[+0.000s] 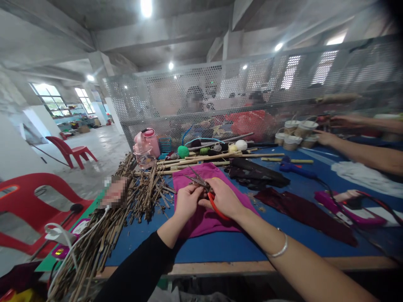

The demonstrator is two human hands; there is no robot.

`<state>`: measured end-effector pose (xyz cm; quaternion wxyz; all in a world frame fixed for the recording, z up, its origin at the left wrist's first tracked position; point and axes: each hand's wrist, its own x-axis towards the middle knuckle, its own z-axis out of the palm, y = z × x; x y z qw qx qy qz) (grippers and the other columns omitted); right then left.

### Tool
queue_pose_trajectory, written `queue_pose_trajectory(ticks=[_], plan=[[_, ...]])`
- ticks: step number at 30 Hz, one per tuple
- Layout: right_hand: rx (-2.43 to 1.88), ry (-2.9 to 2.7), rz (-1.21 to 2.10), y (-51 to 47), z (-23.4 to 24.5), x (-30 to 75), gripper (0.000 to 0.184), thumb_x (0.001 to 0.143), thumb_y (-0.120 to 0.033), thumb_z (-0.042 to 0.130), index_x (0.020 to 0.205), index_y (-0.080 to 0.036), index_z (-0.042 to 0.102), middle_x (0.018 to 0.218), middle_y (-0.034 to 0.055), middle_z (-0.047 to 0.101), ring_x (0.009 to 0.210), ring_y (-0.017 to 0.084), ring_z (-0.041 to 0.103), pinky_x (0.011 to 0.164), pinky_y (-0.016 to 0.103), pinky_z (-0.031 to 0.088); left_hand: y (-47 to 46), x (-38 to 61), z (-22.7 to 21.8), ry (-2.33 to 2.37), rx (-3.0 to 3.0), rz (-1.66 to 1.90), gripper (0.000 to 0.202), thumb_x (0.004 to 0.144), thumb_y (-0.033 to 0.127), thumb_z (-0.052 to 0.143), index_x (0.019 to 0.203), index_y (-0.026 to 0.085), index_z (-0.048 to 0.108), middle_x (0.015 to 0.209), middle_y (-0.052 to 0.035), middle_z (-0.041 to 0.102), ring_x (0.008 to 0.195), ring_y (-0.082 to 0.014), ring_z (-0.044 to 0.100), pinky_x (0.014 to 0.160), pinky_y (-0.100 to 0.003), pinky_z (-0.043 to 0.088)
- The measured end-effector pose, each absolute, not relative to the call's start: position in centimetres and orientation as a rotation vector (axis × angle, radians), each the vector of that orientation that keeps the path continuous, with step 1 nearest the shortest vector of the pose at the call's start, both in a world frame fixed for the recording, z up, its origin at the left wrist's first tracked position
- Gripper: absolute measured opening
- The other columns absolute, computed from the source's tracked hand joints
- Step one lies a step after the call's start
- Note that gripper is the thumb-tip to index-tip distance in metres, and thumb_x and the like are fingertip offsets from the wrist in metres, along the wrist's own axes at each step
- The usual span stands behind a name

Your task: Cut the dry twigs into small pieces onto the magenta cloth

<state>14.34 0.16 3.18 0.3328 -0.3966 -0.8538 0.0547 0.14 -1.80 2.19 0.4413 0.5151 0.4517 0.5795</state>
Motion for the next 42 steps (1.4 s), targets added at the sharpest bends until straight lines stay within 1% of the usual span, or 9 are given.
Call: queue_pose_trajectory(ticks=[3, 7, 12, 14, 17, 22, 29, 35, 42], plan=[[-1.014, -2.220, 0.160, 0.12, 3.14, 14.43, 0.049, 0.068, -0.053, 0.063, 0.100, -0.017, 0.054, 0.087, 0.0080, 0.059, 0.084, 0.022, 0.054, 0.074, 0.033, 0.042, -1.91, 0.20, 2.34, 1.099, 1.273, 1.429, 0.024, 0.070, 0.030, 0.061, 0.078, 0.010, 0.071, 0.071, -0.0084, 0.069, 0.064, -0.0166, 0.062, 0.061, -0.025, 0.047], [-1.014, -2.213, 0.231, 0.03, 3.41, 14.67, 0.044, 0.067, -0.052, 0.064, 0.096, -0.021, 0.056, 0.089, 0.0056, 0.062, 0.085, 0.021, 0.056, 0.073, 0.030, 0.042, -1.92, 0.16, 2.46, 1.116, 1.280, 1.450, 0.025, 0.070, 0.032, 0.061, 0.076, 0.010, 0.071, 0.068, -0.0080, 0.068, 0.061, -0.0158, 0.061, 0.059, -0.024, 0.047], [-1.084, -2.226, 0.357, 0.26, 3.45, 15.01, 0.032, 0.072, -0.047, 0.061, 0.093, -0.023, 0.058, 0.082, 0.0035, 0.065, 0.076, 0.019, 0.060, 0.067, 0.027, 0.042, -1.93, 0.06, 2.76, 1.123, 1.212, 1.425, 0.027, 0.068, 0.032, 0.063, 0.082, 0.010, 0.071, 0.071, -0.0074, 0.068, 0.061, -0.0151, 0.060, 0.055, -0.022, 0.046], [-1.096, -2.222, 0.414, 0.34, 3.39, 15.07, 0.030, 0.074, -0.046, 0.059, 0.094, -0.024, 0.058, 0.082, 0.0034, 0.066, 0.075, 0.019, 0.061, 0.066, 0.026, 0.042, -1.92, 0.07, 2.84, 1.126, 1.203, 1.415, 0.028, 0.068, 0.032, 0.063, 0.083, 0.010, 0.071, 0.071, -0.0073, 0.068, 0.060, -0.0145, 0.060, 0.054, -0.022, 0.046], [-1.092, -2.209, 0.479, 0.28, 3.41, 15.04, 0.033, 0.074, -0.047, 0.059, 0.099, -0.024, 0.057, 0.087, 0.0035, 0.066, 0.076, 0.019, 0.061, 0.065, 0.026, 0.042, -1.80, 0.11, 2.76, 1.104, 1.168, 1.407, 0.031, 0.067, 0.034, 0.064, 0.086, 0.010, 0.070, 0.072, -0.0080, 0.068, 0.060, -0.0149, 0.060, 0.055, -0.023, 0.046], [-1.083, -2.195, 0.385, 0.13, 3.62, 14.83, 0.051, 0.067, -0.052, 0.064, 0.107, -0.021, 0.054, 0.092, 0.0065, 0.062, 0.083, 0.022, 0.057, 0.070, 0.030, 0.043, -1.52, 0.07, 2.24, 1.089, 1.161, 1.412, 0.030, 0.068, 0.037, 0.063, 0.080, 0.010, 0.069, 0.072, -0.0089, 0.068, 0.061, -0.0148, 0.060, 0.059, -0.024, 0.047], [-1.039, -2.214, 0.283, 0.31, 3.35, 14.64, 0.055, 0.064, -0.050, 0.067, 0.105, -0.016, 0.052, 0.091, 0.0094, 0.057, 0.082, 0.023, 0.053, 0.073, 0.034, 0.041, -1.61, 0.21, 2.02, 1.117, 1.182, 1.373, 0.028, 0.072, 0.035, 0.059, 0.079, 0.009, 0.068, 0.073, -0.0103, 0.068, 0.064, -0.0172, 0.062, 0.061, -0.026, 0.047], [-1.041, -2.187, 0.368, 0.22, 3.29, 14.68, 0.052, 0.065, -0.049, 0.067, 0.104, -0.018, 0.053, 0.088, 0.0078, 0.058, 0.080, 0.022, 0.054, 0.070, 0.032, 0.041, -1.91, 0.27, 2.46, 1.136, 1.227, 1.378, 0.028, 0.074, 0.034, 0.057, 0.077, 0.009, 0.069, 0.071, -0.0093, 0.068, 0.062, -0.0159, 0.060, 0.060, -0.025, 0.047], [-1.062, -2.187, 0.483, 0.32, 3.51, 15.02, 0.037, 0.069, -0.047, 0.065, 0.096, -0.022, 0.057, 0.088, 0.0045, 0.063, 0.078, 0.019, 0.058, 0.069, 0.028, 0.043, -1.75, 0.07, 2.22, 1.157, 1.164, 1.373, 0.030, 0.072, 0.038, 0.059, 0.081, 0.011, 0.068, 0.073, -0.0084, 0.067, 0.062, -0.0153, 0.060, 0.055, -0.023, 0.047]])
